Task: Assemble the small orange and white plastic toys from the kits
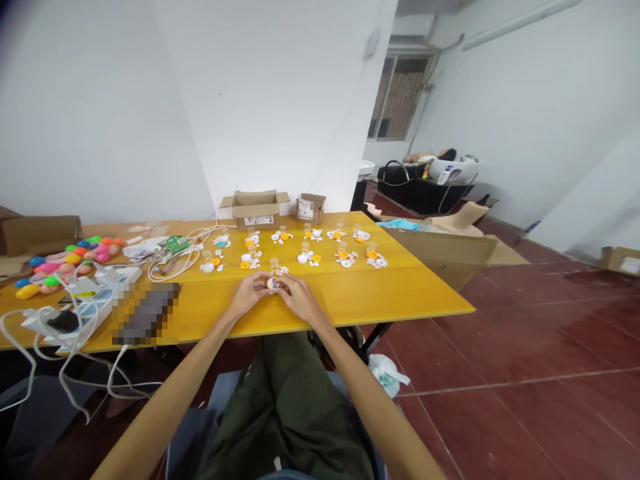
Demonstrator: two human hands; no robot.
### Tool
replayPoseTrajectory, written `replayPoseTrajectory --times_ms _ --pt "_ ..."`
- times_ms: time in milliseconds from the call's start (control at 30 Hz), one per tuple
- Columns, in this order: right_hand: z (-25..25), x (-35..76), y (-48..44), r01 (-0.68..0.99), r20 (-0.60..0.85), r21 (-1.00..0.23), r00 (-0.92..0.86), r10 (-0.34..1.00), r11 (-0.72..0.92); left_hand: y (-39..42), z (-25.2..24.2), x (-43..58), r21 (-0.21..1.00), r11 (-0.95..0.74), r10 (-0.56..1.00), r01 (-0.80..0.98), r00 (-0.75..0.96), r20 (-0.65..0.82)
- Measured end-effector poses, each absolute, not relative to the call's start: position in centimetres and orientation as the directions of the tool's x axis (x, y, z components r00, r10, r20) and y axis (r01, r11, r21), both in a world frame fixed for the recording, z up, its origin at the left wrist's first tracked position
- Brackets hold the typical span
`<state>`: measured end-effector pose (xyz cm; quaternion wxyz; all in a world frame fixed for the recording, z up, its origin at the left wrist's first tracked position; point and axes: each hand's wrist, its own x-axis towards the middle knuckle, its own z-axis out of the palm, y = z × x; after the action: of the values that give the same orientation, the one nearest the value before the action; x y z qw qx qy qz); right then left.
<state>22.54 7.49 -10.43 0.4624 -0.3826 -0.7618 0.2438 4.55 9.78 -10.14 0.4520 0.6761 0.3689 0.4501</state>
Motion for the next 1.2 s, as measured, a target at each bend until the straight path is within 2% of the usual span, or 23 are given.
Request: replayPoseTrajectory --times_ms 200,700,1200 --pt "-10.37 22.48 7.35 0.421 0.56 -0.657 -0.282 0.779 0.625 9.92 -10.29 4.65 0.939 -0.333 0.9 0.081 0.324 0.291" --pt "-10.36 22.52 7.08 0.493 0.566 -0.598 -0.298 0.769 0.632 9.71 -10.1 4.6 0.909 -0.381 0.884 0.166 0.352 0.306" --pt "-10.54 22.49 7.05 0.465 0.52 -0.678 -0.245 0.819 0.569 9.52 -10.12 4.51 0.901 -0.397 0.865 0.174 0.4 0.304"
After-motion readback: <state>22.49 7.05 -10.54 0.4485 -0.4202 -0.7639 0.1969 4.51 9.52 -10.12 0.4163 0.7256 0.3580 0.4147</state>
